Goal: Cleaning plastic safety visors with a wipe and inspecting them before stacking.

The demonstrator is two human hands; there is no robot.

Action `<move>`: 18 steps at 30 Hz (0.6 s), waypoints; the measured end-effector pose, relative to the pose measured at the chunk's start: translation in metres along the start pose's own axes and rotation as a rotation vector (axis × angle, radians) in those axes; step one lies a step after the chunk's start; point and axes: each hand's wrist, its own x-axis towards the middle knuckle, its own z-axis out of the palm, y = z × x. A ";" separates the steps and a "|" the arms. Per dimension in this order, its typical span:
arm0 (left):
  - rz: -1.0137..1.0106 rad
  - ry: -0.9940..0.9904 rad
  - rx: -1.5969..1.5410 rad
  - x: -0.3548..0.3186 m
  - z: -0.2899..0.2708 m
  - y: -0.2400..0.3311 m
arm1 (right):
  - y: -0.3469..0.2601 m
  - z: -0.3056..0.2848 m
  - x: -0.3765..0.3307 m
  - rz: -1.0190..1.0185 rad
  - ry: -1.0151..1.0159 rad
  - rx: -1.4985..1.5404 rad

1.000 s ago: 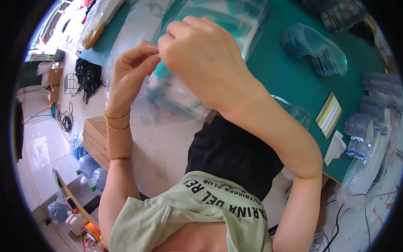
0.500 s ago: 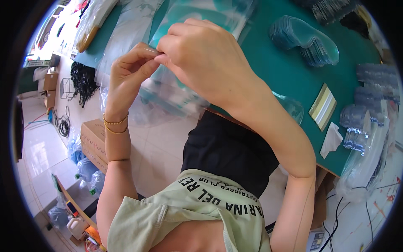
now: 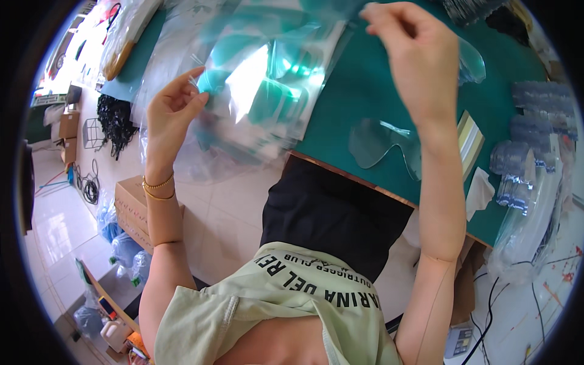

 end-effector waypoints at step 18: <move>0.208 -0.461 -0.928 -0.021 0.135 0.053 | -0.009 -0.057 -0.087 -0.641 0.045 -0.240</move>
